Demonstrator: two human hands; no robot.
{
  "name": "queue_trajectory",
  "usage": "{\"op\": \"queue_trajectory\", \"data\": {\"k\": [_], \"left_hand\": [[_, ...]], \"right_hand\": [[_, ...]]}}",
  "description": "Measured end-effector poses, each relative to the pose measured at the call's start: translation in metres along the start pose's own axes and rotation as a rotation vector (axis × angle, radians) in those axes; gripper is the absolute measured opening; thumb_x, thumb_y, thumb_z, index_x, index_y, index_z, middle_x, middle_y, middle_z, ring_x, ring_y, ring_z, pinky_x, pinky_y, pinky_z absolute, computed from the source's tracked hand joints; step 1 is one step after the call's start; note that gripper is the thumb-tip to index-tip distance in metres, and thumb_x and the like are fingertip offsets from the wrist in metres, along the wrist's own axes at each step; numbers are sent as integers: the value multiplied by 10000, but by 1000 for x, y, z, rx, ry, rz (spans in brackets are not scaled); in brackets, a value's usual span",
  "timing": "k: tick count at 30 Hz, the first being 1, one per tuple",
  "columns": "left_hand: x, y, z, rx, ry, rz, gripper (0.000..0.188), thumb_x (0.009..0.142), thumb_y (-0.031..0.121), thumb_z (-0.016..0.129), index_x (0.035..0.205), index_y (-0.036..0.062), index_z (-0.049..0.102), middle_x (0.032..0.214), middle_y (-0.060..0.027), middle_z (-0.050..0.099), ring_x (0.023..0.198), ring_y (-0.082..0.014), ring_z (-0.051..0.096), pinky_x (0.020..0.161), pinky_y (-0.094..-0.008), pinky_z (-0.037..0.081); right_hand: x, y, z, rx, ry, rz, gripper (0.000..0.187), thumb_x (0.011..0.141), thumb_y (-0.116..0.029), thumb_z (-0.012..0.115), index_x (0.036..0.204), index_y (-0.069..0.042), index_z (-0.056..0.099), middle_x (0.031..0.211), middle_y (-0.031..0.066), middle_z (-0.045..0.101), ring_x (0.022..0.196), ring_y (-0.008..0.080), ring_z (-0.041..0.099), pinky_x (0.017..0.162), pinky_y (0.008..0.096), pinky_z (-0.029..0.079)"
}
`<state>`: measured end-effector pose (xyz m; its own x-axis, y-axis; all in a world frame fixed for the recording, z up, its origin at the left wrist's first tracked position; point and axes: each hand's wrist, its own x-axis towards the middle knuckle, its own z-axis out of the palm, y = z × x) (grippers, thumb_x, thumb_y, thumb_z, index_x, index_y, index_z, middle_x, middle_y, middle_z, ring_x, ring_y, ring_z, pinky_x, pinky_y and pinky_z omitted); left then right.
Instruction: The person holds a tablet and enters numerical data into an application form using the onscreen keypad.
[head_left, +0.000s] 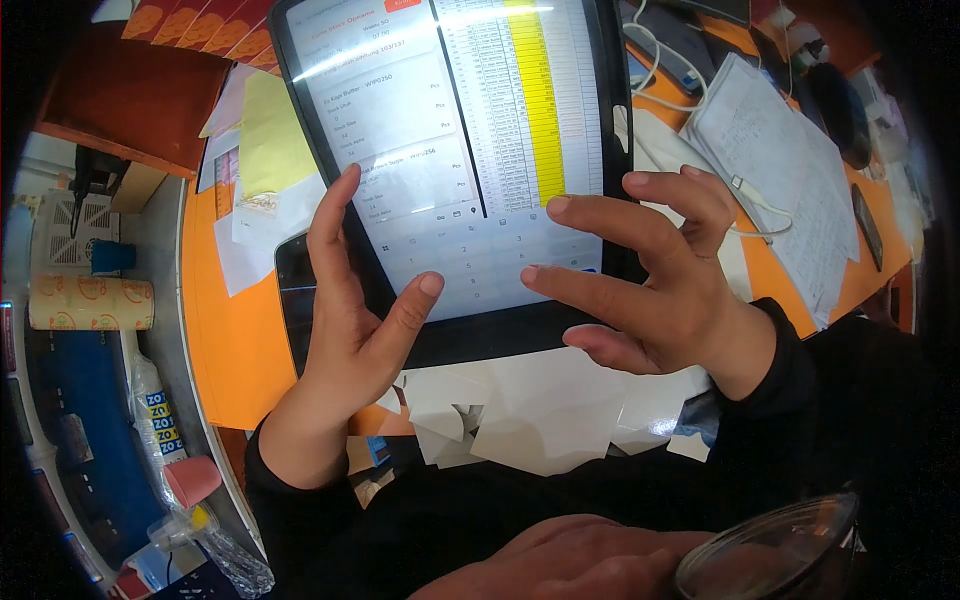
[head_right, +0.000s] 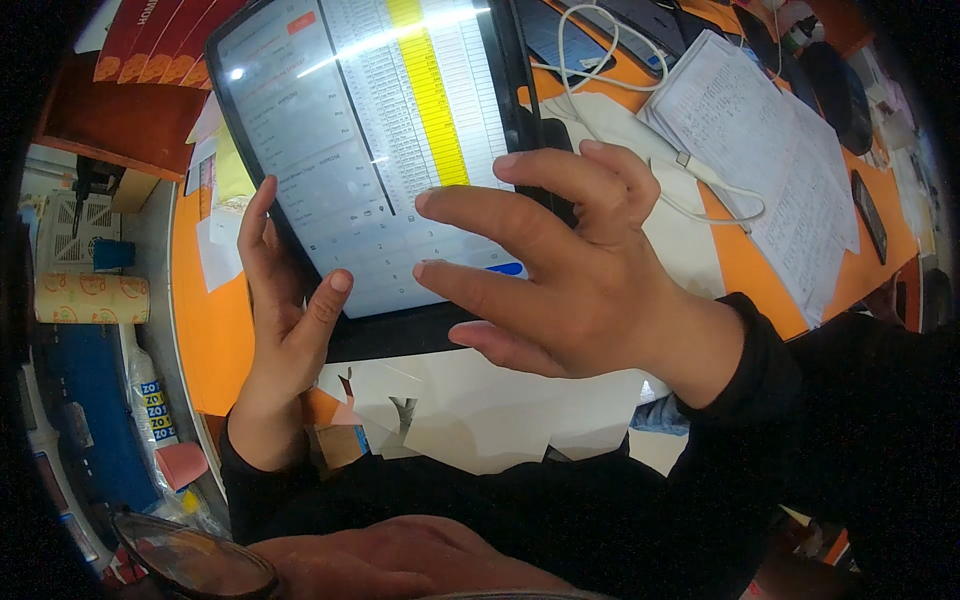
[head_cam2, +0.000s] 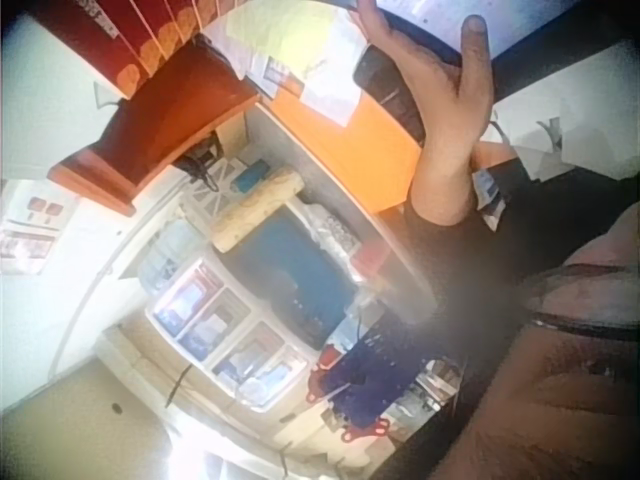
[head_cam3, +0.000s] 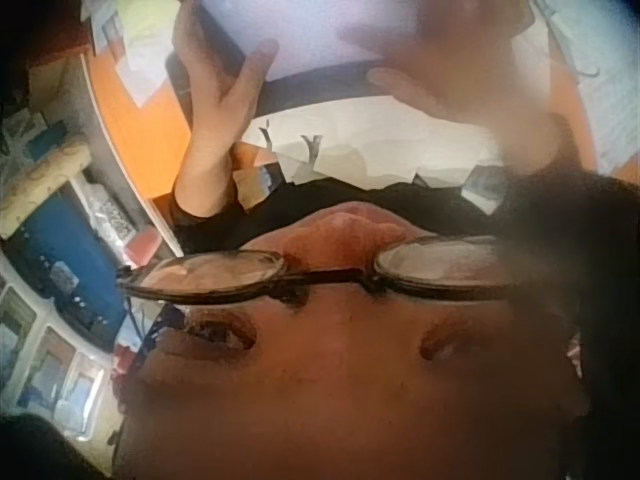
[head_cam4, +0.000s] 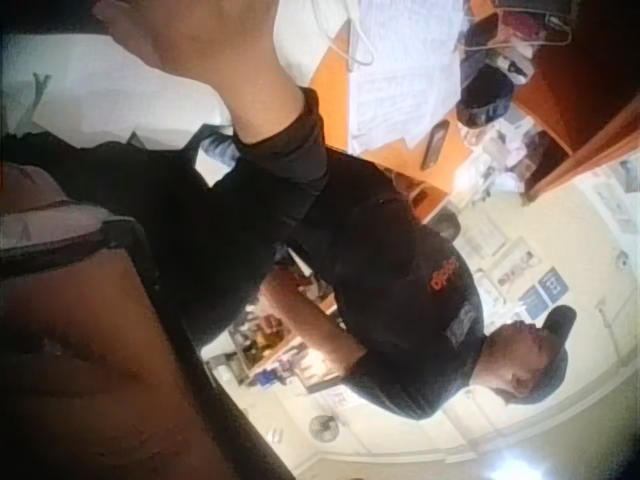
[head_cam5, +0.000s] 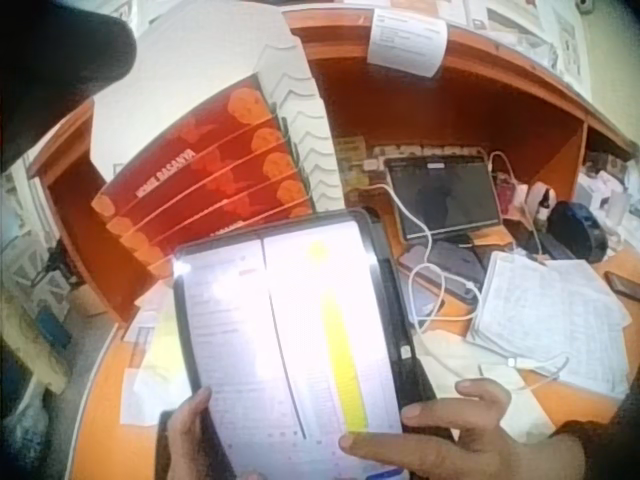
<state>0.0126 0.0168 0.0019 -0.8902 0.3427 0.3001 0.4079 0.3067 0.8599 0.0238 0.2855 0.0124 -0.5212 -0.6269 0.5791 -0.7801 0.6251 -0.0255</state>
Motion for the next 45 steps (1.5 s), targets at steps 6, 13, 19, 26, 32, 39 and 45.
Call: {"op": "queue_trajectory", "data": {"k": [6,13,19,26,32,39,45], "left_hand": [[1,1,-2,44,-33,7,698,911,129,609,1454,81,172,1345,-249,360,1281,-323,407,1050,-436,360],[-1,-1,-2,36,-26,1,647,902,112,627,1410,83,227,1316,-230,379,1265,-307,416,1023,-422,380],[-2,0,-3,35,-22,17,687,897,94,629,1430,85,195,1316,-231,370,1259,-307,422,1013,-414,397],[0,1,-3,146,-21,6,719,894,117,631,1468,85,199,1256,-224,393,1212,-320,457,972,-401,423],[-2,2,-5,169,-24,-9,645,894,137,640,1423,86,274,1235,-214,396,1196,-325,459,932,-390,437],[-2,-3,-6,236,-6,78,674,886,148,658,1431,95,266,1266,-226,385,1205,-346,455,842,-383,485],[-2,-2,-8,219,-1,57,660,883,164,668,1417,96,287,1259,-222,392,1197,-339,456,802,-343,486]], "right_hand": [[0,0,0,-5,1,-2,330,926,-426,497,967,-223,753,1249,79,594,1270,276,276,1014,465,137],[1,1,1,-6,10,-5,322,919,-421,506,975,-221,752,1247,76,592,1267,276,279,1006,459,150],[2,1,-1,-6,-8,-19,323,918,-421,508,979,-218,751,1257,84,582,1263,280,281,1001,451,163],[3,2,-5,-10,-21,-40,330,918,-424,507,1004,-211,744,1259,105,576,1257,289,282,1005,430,181],[4,1,-6,-64,-68,-44,333,925,-423,492,1006,-215,738,1267,105,565,1276,293,271,1028,441,171],[5,-2,-2,-7,-23,3,277,884,-422,553,978,-233,733,1241,51,594,1209,274,338,992,457,161],[4,-1,-8,-69,-74,-31,318,932,-401,482,999,-219,734,1280,110,552,1277,292,272,1033,443,167]]}}
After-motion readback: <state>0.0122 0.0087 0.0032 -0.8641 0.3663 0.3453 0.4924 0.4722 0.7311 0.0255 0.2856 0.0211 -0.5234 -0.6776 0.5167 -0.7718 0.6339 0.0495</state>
